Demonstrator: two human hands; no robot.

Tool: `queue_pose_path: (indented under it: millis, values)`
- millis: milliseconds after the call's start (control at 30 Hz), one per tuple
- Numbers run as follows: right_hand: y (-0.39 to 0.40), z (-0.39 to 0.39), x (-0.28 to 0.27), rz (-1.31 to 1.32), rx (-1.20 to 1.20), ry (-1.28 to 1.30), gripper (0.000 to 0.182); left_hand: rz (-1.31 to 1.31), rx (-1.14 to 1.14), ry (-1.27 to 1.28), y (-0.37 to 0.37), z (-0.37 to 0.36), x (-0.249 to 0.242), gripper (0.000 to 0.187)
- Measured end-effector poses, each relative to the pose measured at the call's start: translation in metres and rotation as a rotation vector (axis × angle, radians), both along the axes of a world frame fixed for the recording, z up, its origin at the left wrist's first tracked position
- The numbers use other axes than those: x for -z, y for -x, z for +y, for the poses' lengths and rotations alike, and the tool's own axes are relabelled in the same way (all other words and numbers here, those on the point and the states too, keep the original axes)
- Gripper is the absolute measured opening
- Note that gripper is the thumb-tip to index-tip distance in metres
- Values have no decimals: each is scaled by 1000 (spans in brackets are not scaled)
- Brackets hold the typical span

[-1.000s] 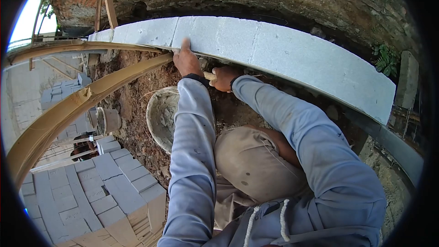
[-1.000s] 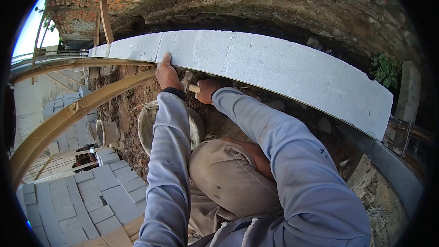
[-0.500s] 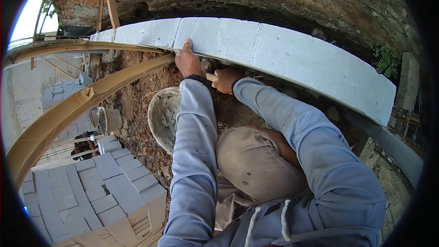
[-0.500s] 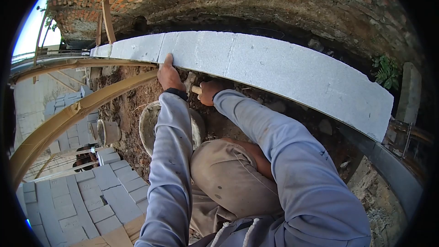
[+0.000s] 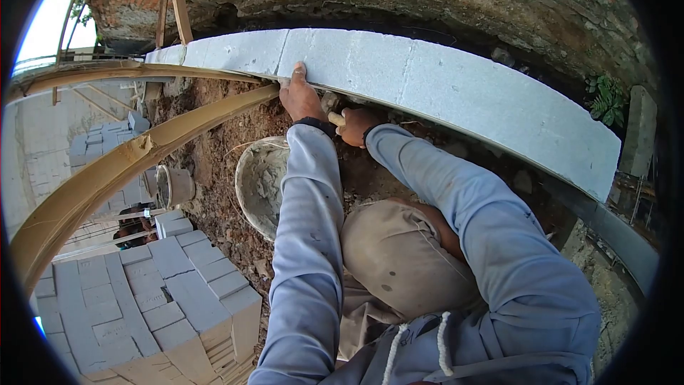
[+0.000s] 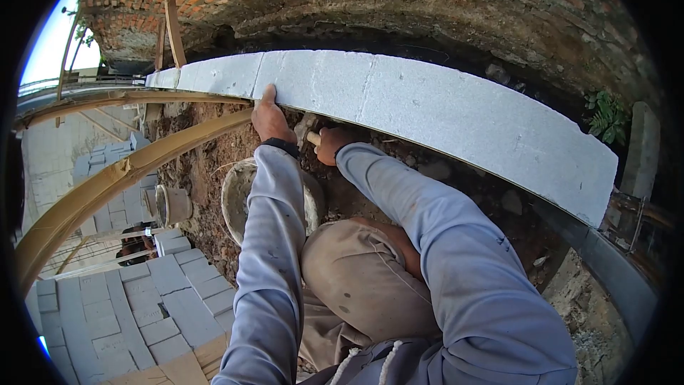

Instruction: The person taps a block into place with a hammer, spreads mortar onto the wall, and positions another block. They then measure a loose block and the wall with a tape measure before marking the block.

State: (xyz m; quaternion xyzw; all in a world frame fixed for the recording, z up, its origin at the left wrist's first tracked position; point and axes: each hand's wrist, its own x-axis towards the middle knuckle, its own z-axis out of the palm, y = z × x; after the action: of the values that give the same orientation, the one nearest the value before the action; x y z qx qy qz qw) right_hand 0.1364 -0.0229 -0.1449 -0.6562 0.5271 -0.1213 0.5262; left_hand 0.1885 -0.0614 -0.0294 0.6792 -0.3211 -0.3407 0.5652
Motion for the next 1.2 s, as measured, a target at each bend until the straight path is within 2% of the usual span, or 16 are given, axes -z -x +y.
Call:
queue_pose_path:
  millis: [167,300,400,467,500,567,633,700,733,800,933,1000,1033,1100,1200]
  values:
    - [5,3,3,21,-47,14,41,4,22,70,-1,-1,7,40]
    - [7,0,-2,13,-122,-14,41,-34,10,24,0,-2,6,40]
    - [2,-6,-1,-4,-11,-84,40,-33,5,44,-1,-2,5,40]
    - [-2,-4,2,7,-21,-52,40,-167,27,-37,-4,-2,4,41]
    - [-1,-3,5,27,-28,-17,40,-165,27,-38,-4,-2,5,41]
    - [4,0,11,16,-20,-7,40,21,16,47,-2,-3,7,42]
    - [15,7,3,-2,-13,3,40,14,-13,32,-1,-2,8,42]
    - [34,14,-14,-45,-29,-201,45,1,-34,23,-1,-5,5,42]
    - [38,20,-12,-44,-27,-203,45,-24,-29,-8,-2,-3,3,41]
    - [51,32,-7,-38,-61,-51,47,-43,-19,-38,-1,-3,2,41]
    - [81,67,-1,-24,-112,-1,51,-36,18,7,-3,0,9,43]
    - [98,88,0,-41,-105,-45,50,9,92,76,-7,2,13,58]
    - [106,101,2,-64,-103,-93,50,10,92,74,-4,7,12,58]
    - [120,122,8,-46,-111,-92,49,223,108,212,1,14,8,76]
    - [140,147,23,-24,-127,-112,49,282,96,138,-7,25,10,86]
